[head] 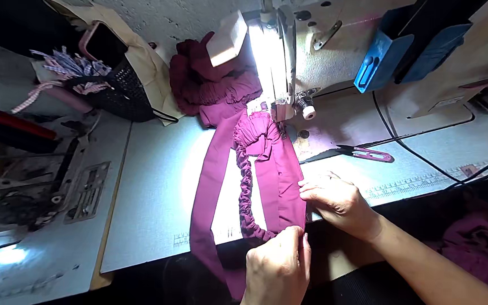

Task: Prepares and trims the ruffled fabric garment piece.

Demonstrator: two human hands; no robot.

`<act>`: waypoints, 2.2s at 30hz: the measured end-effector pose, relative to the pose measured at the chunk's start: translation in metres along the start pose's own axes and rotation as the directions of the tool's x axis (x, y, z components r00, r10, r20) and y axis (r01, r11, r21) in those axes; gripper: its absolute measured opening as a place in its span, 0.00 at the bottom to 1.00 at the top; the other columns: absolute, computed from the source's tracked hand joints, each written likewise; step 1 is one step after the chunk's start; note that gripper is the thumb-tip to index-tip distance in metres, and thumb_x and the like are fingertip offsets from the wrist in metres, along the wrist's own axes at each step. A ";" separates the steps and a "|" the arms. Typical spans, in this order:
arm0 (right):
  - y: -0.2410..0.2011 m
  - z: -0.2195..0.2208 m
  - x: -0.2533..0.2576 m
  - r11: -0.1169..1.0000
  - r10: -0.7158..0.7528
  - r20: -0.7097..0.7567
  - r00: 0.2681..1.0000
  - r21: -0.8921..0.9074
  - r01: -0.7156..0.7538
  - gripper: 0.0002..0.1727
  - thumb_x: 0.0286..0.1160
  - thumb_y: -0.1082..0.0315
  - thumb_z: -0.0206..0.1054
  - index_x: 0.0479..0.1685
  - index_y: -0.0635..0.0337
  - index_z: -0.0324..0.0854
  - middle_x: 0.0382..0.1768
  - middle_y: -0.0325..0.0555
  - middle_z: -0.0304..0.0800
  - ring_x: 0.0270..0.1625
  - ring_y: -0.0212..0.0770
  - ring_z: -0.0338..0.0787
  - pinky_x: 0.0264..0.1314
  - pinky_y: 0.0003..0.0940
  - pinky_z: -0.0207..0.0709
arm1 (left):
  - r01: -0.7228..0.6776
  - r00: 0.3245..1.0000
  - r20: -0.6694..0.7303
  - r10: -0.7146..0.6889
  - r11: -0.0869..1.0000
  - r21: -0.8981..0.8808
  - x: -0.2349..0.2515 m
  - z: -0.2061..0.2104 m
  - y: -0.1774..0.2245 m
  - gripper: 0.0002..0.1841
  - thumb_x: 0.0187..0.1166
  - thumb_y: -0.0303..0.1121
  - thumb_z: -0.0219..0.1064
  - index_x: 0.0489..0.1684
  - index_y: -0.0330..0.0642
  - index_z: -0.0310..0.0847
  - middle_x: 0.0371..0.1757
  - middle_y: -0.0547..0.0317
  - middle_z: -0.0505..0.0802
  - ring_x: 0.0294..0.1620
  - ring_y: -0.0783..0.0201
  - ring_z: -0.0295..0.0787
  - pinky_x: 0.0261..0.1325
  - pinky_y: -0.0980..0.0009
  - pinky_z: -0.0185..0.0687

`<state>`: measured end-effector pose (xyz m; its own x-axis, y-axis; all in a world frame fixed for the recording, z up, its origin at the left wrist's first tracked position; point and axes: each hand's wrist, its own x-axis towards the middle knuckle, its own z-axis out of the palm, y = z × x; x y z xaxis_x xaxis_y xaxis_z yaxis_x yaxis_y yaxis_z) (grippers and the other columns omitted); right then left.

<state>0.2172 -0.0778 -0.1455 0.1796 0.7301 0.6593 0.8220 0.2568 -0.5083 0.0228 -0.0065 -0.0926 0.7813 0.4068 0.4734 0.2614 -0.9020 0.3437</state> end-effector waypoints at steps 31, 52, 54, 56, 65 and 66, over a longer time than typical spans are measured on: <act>-0.028 -0.024 0.005 0.800 0.314 0.177 0.933 -0.578 -0.160 0.24 0.84 0.47 0.57 0.36 0.58 0.87 0.30 0.46 0.88 0.38 0.47 0.89 0.40 0.44 0.77 | -0.059 0.998 0.000 0.060 0.993 0.102 -0.027 0.038 -0.001 0.10 0.78 0.28 0.61 0.33 0.36 0.89 0.19 0.58 0.86 0.16 0.64 0.82 0.17 0.71 0.71; -0.009 -0.038 0.010 0.679 0.516 0.232 0.825 0.477 -0.559 0.11 0.80 0.55 0.66 0.29 0.44 0.82 0.21 0.24 0.78 0.24 0.19 0.76 0.27 0.14 0.71 | -0.063 0.998 0.007 0.063 0.997 0.046 -0.021 0.040 -0.008 0.10 0.78 0.27 0.61 0.32 0.36 0.89 0.18 0.58 0.86 0.15 0.64 0.81 0.16 0.72 0.69; -0.012 -0.053 0.011 0.359 0.519 0.209 0.829 0.827 -0.434 0.17 0.83 0.43 0.60 0.31 0.38 0.84 0.23 0.21 0.77 0.27 0.21 0.77 0.35 0.18 0.73 | -0.068 0.998 0.013 0.067 0.997 0.036 -0.022 0.042 -0.010 0.09 0.78 0.27 0.61 0.32 0.37 0.88 0.19 0.58 0.86 0.16 0.64 0.82 0.16 0.72 0.70; -0.015 -0.061 0.017 0.487 0.460 0.126 0.879 0.792 -0.368 0.17 0.83 0.41 0.60 0.34 0.38 0.83 0.26 0.21 0.78 0.29 0.21 0.78 0.36 0.18 0.73 | -0.065 0.998 0.005 0.065 0.997 0.028 -0.024 0.043 -0.010 0.10 0.78 0.27 0.61 0.32 0.37 0.89 0.19 0.58 0.86 0.16 0.64 0.81 0.16 0.72 0.70; -0.014 -0.029 0.009 0.843 0.419 0.156 0.894 -0.432 -0.320 0.22 0.77 0.42 0.64 0.30 0.50 0.83 0.24 0.33 0.82 0.32 0.33 0.83 0.40 0.39 0.72 | -0.054 0.999 -0.001 0.055 0.997 0.052 -0.024 0.042 -0.006 0.10 0.78 0.27 0.61 0.30 0.38 0.88 0.18 0.59 0.86 0.15 0.64 0.81 0.16 0.72 0.69; -0.015 -0.028 0.009 0.843 0.402 0.150 0.903 -0.447 -0.300 0.22 0.77 0.42 0.64 0.30 0.51 0.83 0.24 0.34 0.82 0.32 0.34 0.82 0.39 0.39 0.71 | -0.056 0.998 0.001 0.056 0.997 0.053 -0.024 0.042 -0.005 0.10 0.78 0.27 0.61 0.30 0.38 0.88 0.18 0.59 0.85 0.15 0.64 0.81 0.15 0.72 0.69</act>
<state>0.2214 -0.0927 -0.1167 0.4112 0.8579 0.3080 0.8802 -0.2858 -0.3790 0.0262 -0.0176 -0.1401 0.7951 0.3558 0.4911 0.2472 -0.9296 0.2733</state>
